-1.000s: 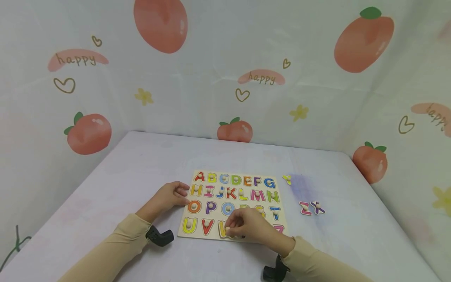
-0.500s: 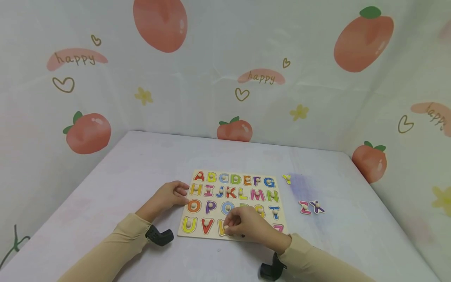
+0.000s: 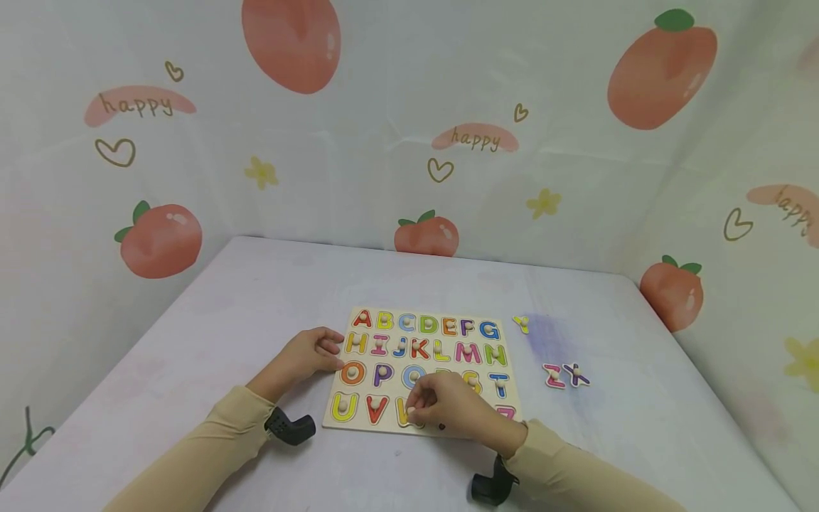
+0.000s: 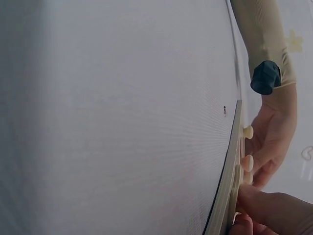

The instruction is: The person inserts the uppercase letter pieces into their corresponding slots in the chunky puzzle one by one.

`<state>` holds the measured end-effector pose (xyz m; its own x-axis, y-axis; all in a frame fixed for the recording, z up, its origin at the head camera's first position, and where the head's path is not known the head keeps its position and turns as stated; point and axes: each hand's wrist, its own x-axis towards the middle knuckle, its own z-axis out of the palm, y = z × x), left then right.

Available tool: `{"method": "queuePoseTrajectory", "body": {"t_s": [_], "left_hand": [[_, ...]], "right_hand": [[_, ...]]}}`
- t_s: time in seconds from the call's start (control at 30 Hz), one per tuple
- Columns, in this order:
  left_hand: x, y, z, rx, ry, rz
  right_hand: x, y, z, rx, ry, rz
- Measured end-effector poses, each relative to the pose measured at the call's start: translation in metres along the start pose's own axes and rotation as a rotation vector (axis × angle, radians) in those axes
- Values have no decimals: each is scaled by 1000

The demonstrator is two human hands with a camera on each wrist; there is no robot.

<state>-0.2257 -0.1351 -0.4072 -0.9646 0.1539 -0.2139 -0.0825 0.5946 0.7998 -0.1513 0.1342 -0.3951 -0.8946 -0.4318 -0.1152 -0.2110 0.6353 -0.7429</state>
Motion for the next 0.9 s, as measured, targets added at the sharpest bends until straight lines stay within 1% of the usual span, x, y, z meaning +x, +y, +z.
{"method": "queuePoseTrajectory", "body": {"t_s": [0.17,0.37,0.5,0.6,0.77,0.9], "left_hand": [[0,0,0,-7,1,-9],[0,0,0,-15,-6,-5],[0,0,-1,-8,-8,4],[0,0,-1,-6,-3,-2],[1,-2,2,-6,8,-18],[2,-1,2,-7,8,-22]], "right_hand": [[1,-2,0,-20,-5,7],[2,0,0,-44,-6,-11],[2,0,0,-35,-13,-13],[2,0,-1,-15,-23,-5],[1,3,-12,18,-5,10],[-1,10,-31,33,50,-2]]}}
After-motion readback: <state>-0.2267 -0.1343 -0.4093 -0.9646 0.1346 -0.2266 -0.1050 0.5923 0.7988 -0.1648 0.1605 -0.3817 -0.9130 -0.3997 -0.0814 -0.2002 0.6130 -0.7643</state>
